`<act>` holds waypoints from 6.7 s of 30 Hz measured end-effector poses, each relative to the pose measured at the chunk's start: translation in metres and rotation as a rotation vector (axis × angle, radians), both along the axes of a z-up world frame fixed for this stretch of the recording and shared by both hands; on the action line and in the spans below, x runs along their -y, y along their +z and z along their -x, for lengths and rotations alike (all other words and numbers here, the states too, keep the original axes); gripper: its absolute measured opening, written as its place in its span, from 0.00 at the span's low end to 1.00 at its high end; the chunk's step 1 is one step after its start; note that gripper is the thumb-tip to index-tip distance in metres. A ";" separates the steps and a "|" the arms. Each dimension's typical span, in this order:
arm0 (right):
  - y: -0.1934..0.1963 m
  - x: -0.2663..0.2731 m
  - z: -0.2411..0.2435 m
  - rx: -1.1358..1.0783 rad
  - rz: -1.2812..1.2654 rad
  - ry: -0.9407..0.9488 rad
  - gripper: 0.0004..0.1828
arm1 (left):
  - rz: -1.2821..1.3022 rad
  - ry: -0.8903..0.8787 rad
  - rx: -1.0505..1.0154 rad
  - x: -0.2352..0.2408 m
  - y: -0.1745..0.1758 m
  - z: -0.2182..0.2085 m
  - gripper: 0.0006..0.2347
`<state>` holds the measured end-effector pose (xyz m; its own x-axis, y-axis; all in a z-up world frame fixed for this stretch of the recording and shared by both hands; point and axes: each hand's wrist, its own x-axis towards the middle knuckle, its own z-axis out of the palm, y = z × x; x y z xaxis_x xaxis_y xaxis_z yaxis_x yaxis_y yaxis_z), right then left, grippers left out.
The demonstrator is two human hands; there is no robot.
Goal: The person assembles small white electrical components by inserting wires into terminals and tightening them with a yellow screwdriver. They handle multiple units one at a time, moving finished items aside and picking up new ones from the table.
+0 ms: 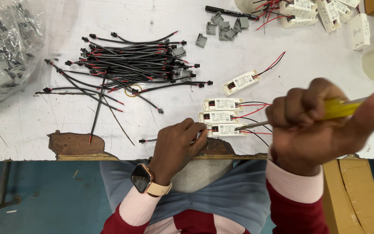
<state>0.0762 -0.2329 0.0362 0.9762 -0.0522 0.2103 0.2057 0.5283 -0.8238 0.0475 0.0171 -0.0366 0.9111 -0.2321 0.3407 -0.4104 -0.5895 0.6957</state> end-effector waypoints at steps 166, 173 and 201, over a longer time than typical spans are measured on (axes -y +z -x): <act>0.011 -0.041 0.051 -0.496 0.734 -0.015 0.16 | -0.301 0.413 -0.208 -0.042 0.011 0.016 0.06; -0.013 -0.063 0.057 -0.787 0.784 0.223 0.18 | 0.112 0.520 -0.205 -0.050 0.058 0.064 0.09; -0.080 -0.128 0.074 -0.531 0.431 -0.026 0.14 | 0.392 0.375 -0.493 -0.042 0.074 0.063 0.22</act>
